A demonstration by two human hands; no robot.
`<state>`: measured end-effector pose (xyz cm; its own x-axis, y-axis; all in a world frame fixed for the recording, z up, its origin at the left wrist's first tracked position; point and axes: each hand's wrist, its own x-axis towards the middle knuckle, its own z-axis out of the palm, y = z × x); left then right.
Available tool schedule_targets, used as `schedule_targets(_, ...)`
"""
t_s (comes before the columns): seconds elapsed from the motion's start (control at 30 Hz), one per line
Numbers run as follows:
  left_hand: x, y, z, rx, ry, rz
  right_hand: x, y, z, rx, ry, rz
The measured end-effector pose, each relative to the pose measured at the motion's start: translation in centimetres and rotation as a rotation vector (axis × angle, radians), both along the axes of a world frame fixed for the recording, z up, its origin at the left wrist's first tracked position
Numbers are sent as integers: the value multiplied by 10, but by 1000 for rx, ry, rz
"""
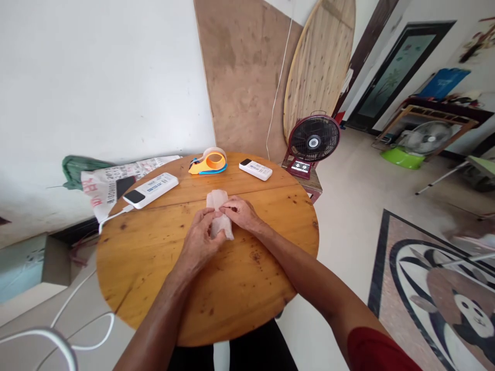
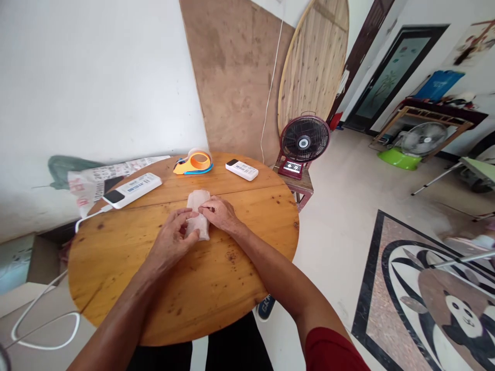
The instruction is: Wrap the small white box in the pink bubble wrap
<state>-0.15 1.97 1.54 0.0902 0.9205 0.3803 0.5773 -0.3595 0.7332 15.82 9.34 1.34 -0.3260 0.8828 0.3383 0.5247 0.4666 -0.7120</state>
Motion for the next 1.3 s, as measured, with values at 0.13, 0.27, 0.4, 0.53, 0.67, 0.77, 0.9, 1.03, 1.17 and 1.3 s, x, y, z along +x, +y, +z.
schedule_targets(0.13, -2, -2, 0, 99, 151, -43, 0, 0, -2, -32, -37, 4)
schedule_targets(0.27, -4, -1, -5, 240, 249, -64, -1, 3, -8, -29, -19, -6)
schedule_targets(0.4, -3, 1, -8, 255, 222, -48, 3, 11, -11, -68, 56, -89)
schedule_targets(0.53, -2, 0, -7, 184, 175, -15, 10, 27, -6, -200, 104, -229)
schedule_targets(0.67, -1, -1, -5, 147, 166, -10, 5, 46, 6, -486, 115, -246)
schedule_targets(0.77, 0, -1, -5, 164, 183, -21, -8, 57, 17, -624, 86, -223)
schedule_targets(0.9, 1, -1, -6, 171, 198, -22, -21, 68, 23, -702, 40, -203)
schedule_targets(1.03, 1, -2, -5, 169, 210, -19, -23, 74, 21, -759, 21, -157)
schedule_targets(1.17, 0, -3, -2, 181, 224, -48, -24, 70, 17, -719, 197, -22)
schedule_targets(1.3, 1, -5, 2, 159, 230, -56, -26, 63, 11, -624, 324, -48)
